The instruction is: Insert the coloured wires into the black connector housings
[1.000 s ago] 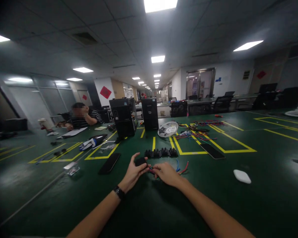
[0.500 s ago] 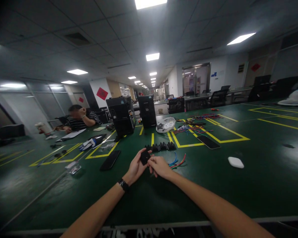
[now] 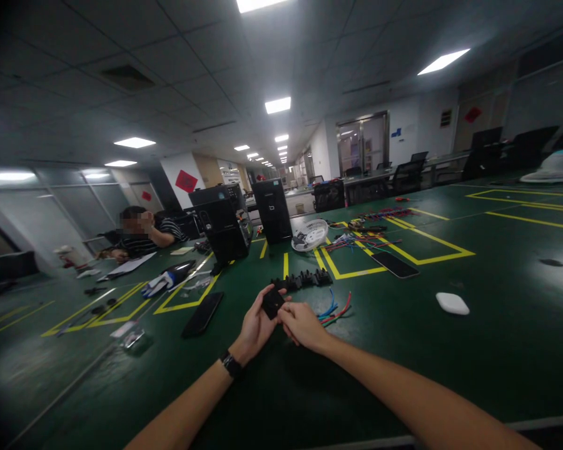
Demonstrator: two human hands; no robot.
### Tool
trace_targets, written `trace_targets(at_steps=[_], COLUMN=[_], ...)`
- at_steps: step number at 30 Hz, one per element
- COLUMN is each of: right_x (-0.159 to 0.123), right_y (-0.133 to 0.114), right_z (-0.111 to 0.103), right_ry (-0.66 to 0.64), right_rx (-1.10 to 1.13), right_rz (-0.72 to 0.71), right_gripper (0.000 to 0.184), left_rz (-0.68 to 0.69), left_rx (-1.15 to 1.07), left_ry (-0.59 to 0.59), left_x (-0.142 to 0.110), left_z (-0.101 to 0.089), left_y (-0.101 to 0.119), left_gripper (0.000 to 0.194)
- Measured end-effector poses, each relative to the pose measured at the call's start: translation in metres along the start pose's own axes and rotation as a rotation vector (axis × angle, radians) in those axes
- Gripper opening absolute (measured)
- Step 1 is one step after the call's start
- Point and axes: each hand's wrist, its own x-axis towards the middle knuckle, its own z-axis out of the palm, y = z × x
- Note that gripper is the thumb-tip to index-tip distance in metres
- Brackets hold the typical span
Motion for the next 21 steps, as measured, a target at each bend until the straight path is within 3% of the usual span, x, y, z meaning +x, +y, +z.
trace_targets(at_steps=[7, 13, 21], right_x=[0.0016, 0.0033, 0.0053], right_y=[-0.0020, -0.0004, 0.0057], right_z=[-0.0013, -0.0059, -0.0060], right_ry=[0.079, 0.036, 0.037], right_rx=[-0.060, -0.070, -0.033], right_rz=[-0.012, -0.023, -0.023], right_gripper=[0.032, 0.033, 0.032], left_rz=[0.065, 0.109, 0.123], left_rx=[0.159, 0.325, 0.388], left_ry=[-0.030, -0.020, -0.038], left_x=[0.0002, -0.0022, -0.0030], left_z=[-0.0013, -0.0014, -0.0027], left_y=[-0.0065, -0.0035, -0.0026], left_gripper=[0.038, 0.038, 0.042])
